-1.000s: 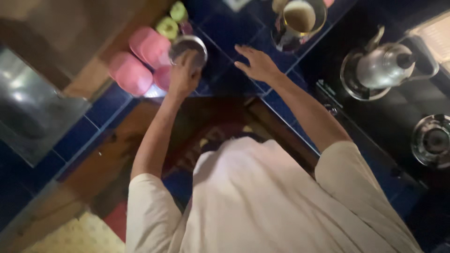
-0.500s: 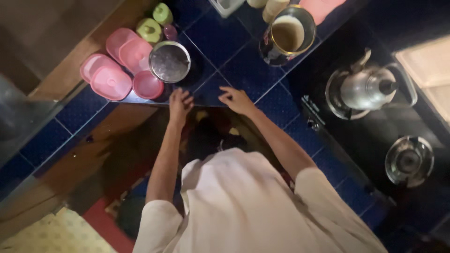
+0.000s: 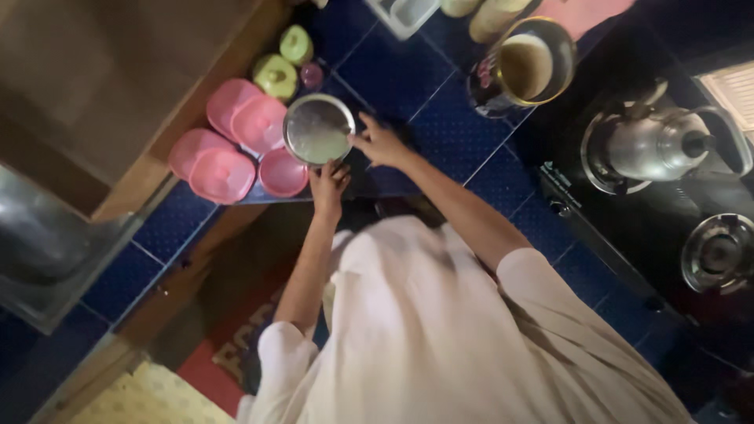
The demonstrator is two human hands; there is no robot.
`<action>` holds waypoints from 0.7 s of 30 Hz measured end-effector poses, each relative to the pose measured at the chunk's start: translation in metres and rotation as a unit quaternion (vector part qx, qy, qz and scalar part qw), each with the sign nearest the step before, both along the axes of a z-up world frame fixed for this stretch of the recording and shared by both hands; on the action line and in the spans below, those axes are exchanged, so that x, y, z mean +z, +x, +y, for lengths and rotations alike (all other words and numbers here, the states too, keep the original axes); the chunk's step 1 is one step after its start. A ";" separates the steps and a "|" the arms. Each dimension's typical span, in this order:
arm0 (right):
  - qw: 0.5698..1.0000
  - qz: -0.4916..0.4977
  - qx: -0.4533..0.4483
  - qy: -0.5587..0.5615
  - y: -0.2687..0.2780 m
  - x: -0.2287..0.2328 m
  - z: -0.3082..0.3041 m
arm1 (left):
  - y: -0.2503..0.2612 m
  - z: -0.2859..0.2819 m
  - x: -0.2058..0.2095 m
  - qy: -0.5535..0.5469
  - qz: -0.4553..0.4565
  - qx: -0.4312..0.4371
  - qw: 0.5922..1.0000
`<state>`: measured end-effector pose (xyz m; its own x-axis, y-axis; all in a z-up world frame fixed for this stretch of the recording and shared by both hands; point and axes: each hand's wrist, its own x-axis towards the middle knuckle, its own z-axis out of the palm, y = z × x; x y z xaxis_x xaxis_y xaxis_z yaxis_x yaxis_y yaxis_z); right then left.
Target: The person matches lids to plastic food storage containers on a kitchen counter, pressing each lid on and stacking the closed containers. They handle pink, green, yellow, clear plastic and stainless-steel containers one at a time, placing finished ones in a pile.
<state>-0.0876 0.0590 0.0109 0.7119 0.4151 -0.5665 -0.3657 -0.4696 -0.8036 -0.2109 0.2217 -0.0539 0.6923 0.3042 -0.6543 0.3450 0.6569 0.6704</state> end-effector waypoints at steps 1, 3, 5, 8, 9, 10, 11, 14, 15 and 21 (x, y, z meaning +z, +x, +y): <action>1.000 0.008 -0.007 0.011 0.001 -0.001 0.000 | -0.004 0.002 0.000 -0.023 -0.019 -0.024 0.999; 0.999 -0.039 -0.011 -0.023 0.002 0.001 -0.007 | -0.009 0.004 0.005 -0.066 -0.062 -0.074 0.993; 0.995 -0.088 -0.037 -0.039 0.003 0.011 -0.025 | -0.012 0.004 0.021 -0.080 0.084 -0.144 0.983; 0.983 -0.133 -0.127 -0.012 0.006 0.034 -0.071 | -0.004 -0.017 0.055 -0.115 0.156 -0.215 0.957; 0.977 -0.131 -0.167 0.018 0.011 0.043 -0.086 | 0.007 -0.023 0.068 -0.127 0.154 -0.234 0.951; 0.969 -0.130 -0.206 0.048 0.014 0.052 -0.102 | 0.019 -0.031 0.080 -0.098 0.107 -0.286 0.947; 0.955 -0.162 -0.238 0.074 0.017 0.062 -0.119 | 0.035 -0.042 0.092 -0.071 0.058 -0.336 0.937; 0.906 -0.280 -0.310 0.066 0.021 0.082 -0.168 | 0.094 -0.094 0.117 0.014 -0.077 -0.431 0.899; 0.889 -0.325 -0.322 0.008 0.022 0.086 -0.188 | 0.112 -0.110 0.122 0.029 -0.117 -0.448 0.886; 0.816 -0.379 -0.402 -0.171 0.044 0.079 -0.261 | 0.216 -0.224 0.141 0.421 -0.432 -0.423 0.676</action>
